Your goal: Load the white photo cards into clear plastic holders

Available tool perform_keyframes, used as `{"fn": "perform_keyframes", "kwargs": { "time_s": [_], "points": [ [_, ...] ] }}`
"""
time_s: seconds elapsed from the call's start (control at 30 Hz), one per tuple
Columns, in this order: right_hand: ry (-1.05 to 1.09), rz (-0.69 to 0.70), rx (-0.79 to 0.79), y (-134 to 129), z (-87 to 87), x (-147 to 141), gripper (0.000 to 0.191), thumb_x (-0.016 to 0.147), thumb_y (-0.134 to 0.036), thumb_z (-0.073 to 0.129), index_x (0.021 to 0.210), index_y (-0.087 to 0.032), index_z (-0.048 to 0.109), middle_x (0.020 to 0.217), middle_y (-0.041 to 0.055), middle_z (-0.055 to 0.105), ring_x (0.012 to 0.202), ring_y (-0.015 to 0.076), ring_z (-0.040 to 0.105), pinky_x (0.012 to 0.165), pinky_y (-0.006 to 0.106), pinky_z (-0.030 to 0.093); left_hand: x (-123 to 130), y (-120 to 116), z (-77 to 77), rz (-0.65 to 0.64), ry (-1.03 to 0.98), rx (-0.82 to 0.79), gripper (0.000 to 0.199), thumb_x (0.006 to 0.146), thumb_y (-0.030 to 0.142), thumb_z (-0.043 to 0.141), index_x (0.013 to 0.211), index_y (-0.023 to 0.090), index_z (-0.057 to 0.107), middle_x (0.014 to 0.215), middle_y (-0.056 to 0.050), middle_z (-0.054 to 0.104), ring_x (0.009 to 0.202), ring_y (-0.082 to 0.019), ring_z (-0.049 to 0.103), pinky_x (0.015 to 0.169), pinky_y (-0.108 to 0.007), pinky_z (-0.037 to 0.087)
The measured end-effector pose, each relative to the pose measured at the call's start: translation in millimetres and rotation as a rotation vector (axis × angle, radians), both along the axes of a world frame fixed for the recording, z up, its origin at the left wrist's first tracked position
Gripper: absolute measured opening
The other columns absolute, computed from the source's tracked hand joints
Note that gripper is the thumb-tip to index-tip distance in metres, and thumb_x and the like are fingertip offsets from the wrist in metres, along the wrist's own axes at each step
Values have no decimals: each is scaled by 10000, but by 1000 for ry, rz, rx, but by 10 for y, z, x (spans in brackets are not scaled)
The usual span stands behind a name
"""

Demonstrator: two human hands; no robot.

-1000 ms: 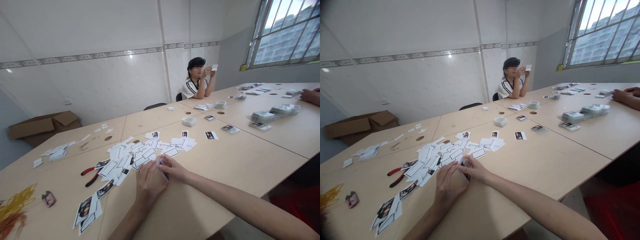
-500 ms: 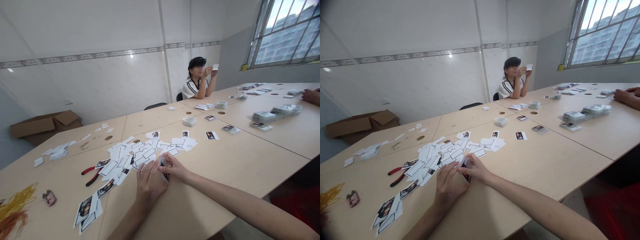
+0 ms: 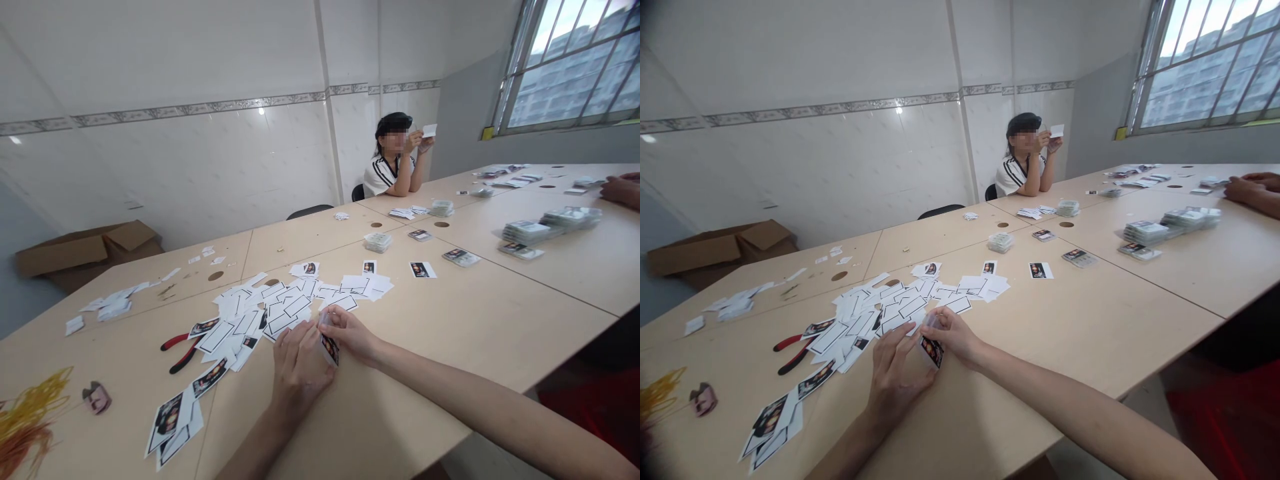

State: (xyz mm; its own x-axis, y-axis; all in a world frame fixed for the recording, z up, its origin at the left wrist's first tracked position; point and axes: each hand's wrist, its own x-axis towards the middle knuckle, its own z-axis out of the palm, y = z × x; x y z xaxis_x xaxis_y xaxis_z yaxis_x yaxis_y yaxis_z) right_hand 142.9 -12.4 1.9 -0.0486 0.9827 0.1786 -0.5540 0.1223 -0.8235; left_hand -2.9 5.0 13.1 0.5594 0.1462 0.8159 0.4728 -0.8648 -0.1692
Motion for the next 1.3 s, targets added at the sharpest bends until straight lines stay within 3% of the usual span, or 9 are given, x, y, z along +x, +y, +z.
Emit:
{"fn": "perform_keyframes", "kwargs": {
  "time_s": [0.27,0.8,1.07,1.3],
  "points": [
    [-29,-33,46,-5,4,-3,317,603,-349,687,812,-200,501,709,-29,529,682,108,501,672,247,382,2,-18,24,11,4,7,443,637,190,587,1061,178,461,997,-104,569,962,-241,526,851,-426,385],
    [-38,-80,-19,51,-66,16,296,663,-449,607,752,-190,495,625,-35,503,561,92,457,547,221,344,13,-22,18,11,-20,-86,453,602,221,614,1031,179,477,989,-98,574,945,-245,529,846,-420,380],
    [-173,-68,33,29,-27,5,354,621,-373,669,852,-204,461,723,-33,517,672,105,499,633,237,369,-13,11,-8,66,-40,-179,499,588,224,630,1053,182,456,1034,-102,539,959,-254,505,827,-431,390],
    [-278,-65,73,35,-47,3,404,590,-361,694,844,-196,426,715,-38,495,668,106,499,624,240,382,-20,24,-38,10,-51,-156,497,588,208,632,1052,165,459,1026,-103,535,963,-251,498,820,-431,407]
  ]
}}
